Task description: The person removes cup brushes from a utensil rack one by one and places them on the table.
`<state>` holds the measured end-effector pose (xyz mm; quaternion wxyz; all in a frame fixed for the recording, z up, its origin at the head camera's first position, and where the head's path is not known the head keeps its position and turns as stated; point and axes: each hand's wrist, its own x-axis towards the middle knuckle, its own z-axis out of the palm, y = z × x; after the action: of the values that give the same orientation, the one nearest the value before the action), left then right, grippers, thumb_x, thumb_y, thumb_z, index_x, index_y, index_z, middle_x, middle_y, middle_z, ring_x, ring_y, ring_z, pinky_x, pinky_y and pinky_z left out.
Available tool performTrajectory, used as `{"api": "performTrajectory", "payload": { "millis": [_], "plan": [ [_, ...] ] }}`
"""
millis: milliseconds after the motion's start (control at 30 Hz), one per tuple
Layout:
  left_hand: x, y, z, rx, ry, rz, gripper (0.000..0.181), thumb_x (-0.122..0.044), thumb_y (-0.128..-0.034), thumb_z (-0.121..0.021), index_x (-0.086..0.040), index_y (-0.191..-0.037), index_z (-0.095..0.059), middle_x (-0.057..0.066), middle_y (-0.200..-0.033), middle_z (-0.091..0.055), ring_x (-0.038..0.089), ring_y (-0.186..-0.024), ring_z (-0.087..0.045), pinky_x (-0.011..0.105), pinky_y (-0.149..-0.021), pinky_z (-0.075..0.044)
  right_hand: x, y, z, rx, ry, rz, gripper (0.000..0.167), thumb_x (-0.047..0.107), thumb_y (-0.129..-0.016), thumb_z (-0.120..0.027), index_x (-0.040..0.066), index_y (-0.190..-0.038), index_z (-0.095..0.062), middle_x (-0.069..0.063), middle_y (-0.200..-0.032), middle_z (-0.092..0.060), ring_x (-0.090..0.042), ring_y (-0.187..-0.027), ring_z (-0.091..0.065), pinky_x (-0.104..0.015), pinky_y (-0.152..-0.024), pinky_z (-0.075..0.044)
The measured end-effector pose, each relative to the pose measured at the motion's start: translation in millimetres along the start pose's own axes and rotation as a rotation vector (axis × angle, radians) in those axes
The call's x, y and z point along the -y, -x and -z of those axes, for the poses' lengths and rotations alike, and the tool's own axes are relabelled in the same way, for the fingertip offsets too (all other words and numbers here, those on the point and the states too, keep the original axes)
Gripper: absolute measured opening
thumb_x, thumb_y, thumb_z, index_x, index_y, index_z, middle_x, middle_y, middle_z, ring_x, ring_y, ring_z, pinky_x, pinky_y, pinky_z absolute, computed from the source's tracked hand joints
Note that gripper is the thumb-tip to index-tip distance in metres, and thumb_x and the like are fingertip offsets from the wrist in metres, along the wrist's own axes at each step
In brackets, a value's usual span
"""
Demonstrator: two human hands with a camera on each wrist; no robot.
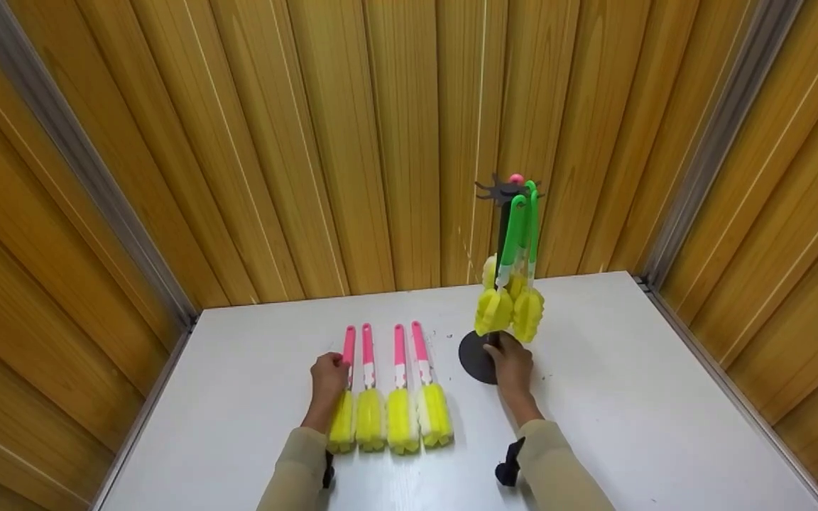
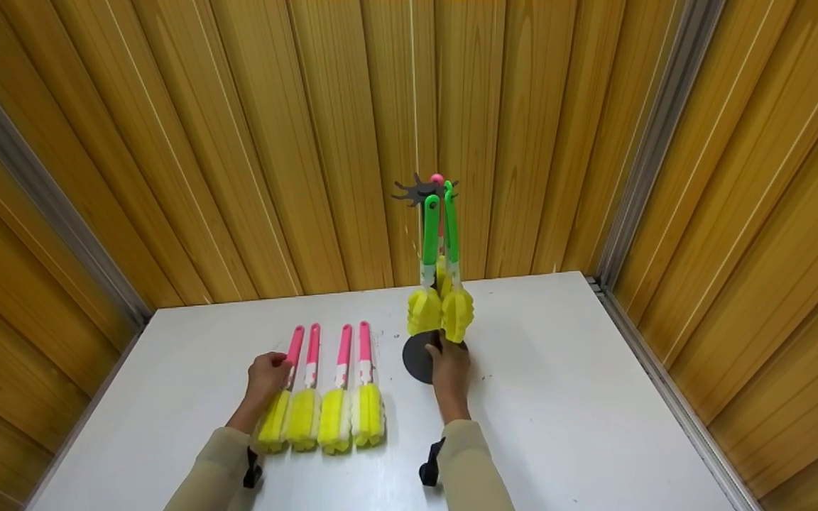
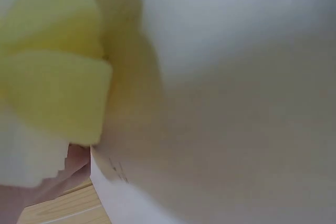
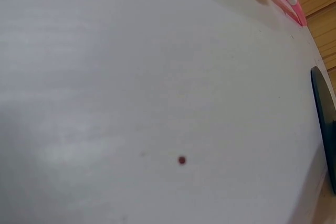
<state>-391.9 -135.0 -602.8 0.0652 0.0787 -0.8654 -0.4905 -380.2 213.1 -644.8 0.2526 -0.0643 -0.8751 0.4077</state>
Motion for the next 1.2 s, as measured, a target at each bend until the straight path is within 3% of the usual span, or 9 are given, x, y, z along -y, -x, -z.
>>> {"api": "performTrajectory", "payload": {
  "millis": [367, 600, 800, 1067, 1200],
  "plan": [
    [2.0, -1.6, -1.4, -0.012, -0.019, -0.030, 0.020, -0.001, -0.0984, -0.059, 0.013, -0.110, -0.067, 0.019, -0.092, -0.069, 0.026, -0.081, -0.063, 0.042, -0.076, -0.056, 2.8, -0.6, 0.6, 0.013, -0.028, -0.050, 0.029, 0.018, -0.095, -0.072, 0.003, -0.119, -0.067, -0.017, -0.124, -0.069, -0.037, -0.117, -0.063, -0.053, -0.103, -0.048],
    [0.5, -2.7, -0.9, -0.013, -0.054, 0.015, 0.024, -0.004, -0.0981, -0.060, 0.009, -0.116, -0.067, 0.019, -0.101, -0.069, 0.028, -0.090, -0.064, 0.045, -0.084, -0.056, 1.2, 0.0, -0.2, -0.007, -0.011, -0.010, 0.027, 0.017, -0.094, -0.073, 0.002, -0.116, -0.067, -0.018, -0.120, -0.070, -0.039, -0.113, -0.064, -0.054, -0.099, -0.049],
    [-1.8, 0.8, 1.8, -0.007, -0.070, 0.003, 0.027, -0.004, -0.0973, -0.060, 0.006, -0.122, -0.066, 0.018, -0.111, -0.066, 0.028, -0.096, -0.063, 0.044, -0.087, -0.055, -0.1, 2.8, -0.1, -0.004, -0.007, 0.013, 0.032, 0.016, -0.093, -0.074, 0.001, -0.120, -0.066, -0.018, -0.121, -0.070, -0.039, -0.114, -0.063, -0.055, -0.100, -0.047],
    [-9.0, 2.1, 1.9, -0.011, -0.067, -0.041, 0.025, -0.003, -0.0986, -0.061, 0.007, -0.121, -0.066, 0.019, -0.111, -0.066, 0.025, -0.086, -0.066, 0.037, -0.073, -0.057, 0.3, 1.9, 1.7, -0.005, -0.014, 0.016, 0.031, 0.016, -0.094, -0.073, 0.002, -0.121, -0.067, -0.017, -0.121, -0.070, -0.037, -0.114, -0.065, -0.052, -0.100, -0.050],
    [-12.7, 4.0, 1.6, -0.021, -0.057, -0.080, 0.024, -0.002, -0.0996, -0.059, 0.007, -0.120, -0.067, 0.020, -0.112, -0.066, 0.025, -0.089, -0.064, 0.036, -0.073, -0.056, 1.0, 2.2, 1.5, -0.003, -0.024, 0.033, 0.031, 0.014, -0.094, -0.073, 0.002, -0.122, -0.066, -0.017, -0.123, -0.069, -0.037, -0.115, -0.064, -0.052, -0.101, -0.050]
  ]
}}
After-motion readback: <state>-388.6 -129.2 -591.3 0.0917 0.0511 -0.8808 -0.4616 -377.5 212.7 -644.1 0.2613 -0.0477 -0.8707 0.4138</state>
